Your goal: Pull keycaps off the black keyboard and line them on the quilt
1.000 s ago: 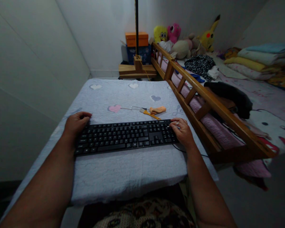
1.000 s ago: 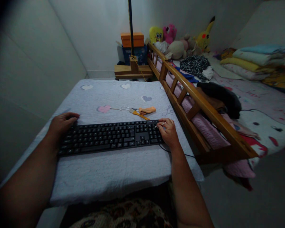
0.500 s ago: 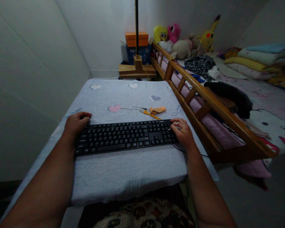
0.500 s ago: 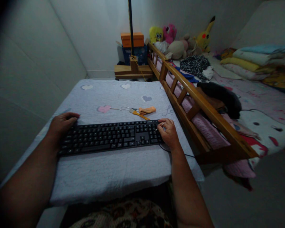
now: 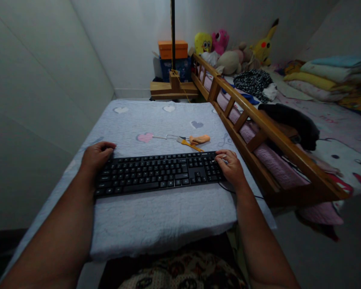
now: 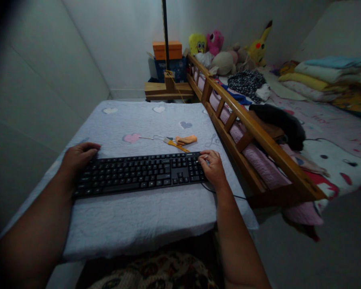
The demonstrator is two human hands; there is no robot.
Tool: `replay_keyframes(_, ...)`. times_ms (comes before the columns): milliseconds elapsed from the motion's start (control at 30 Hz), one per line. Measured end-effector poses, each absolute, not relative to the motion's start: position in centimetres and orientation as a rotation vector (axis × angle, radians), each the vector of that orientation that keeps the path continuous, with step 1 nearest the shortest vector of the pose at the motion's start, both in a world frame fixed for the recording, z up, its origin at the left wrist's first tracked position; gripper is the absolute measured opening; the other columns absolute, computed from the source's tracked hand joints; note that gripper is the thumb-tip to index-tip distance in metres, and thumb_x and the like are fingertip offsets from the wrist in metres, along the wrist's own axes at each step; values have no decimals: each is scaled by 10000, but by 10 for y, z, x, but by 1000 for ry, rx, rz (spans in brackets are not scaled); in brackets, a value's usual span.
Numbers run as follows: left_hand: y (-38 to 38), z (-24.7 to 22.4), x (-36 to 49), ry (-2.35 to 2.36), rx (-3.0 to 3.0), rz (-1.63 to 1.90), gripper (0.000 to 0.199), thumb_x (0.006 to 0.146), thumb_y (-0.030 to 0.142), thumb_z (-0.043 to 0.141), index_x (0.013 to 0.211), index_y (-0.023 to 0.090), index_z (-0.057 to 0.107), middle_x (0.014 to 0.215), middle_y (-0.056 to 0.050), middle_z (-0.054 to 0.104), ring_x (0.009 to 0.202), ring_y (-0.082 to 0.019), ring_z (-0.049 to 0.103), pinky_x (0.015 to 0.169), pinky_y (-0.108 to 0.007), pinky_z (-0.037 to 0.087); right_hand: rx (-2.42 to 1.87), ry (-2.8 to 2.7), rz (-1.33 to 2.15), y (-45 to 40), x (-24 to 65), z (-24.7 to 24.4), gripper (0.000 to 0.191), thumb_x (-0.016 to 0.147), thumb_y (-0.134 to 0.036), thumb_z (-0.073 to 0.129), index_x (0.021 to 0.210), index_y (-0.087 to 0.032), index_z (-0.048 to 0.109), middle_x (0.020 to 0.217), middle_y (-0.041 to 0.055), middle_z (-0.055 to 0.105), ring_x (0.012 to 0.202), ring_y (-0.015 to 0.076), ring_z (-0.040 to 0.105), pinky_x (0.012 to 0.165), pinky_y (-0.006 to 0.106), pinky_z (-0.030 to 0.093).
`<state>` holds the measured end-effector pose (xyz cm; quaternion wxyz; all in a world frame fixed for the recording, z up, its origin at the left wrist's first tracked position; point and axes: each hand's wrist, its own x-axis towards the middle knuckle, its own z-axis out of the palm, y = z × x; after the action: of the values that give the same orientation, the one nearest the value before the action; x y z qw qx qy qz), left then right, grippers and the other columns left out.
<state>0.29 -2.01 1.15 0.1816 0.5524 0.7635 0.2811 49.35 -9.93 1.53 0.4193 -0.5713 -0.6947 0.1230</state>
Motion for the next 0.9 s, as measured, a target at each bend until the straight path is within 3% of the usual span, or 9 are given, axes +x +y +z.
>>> replay_keyframes(900, -20, 11, 3, 2147, 1574, 805, 506, 632, 384, 538, 1036, 157, 739, 837, -36, 681, 771, -218, 591, 799, -362, 498, -1482, -1674, 182, -95, 497, 9, 195, 888, -286, 563, 735, -238, 675, 977, 77, 728, 1010, 262, 637, 967, 457, 462)
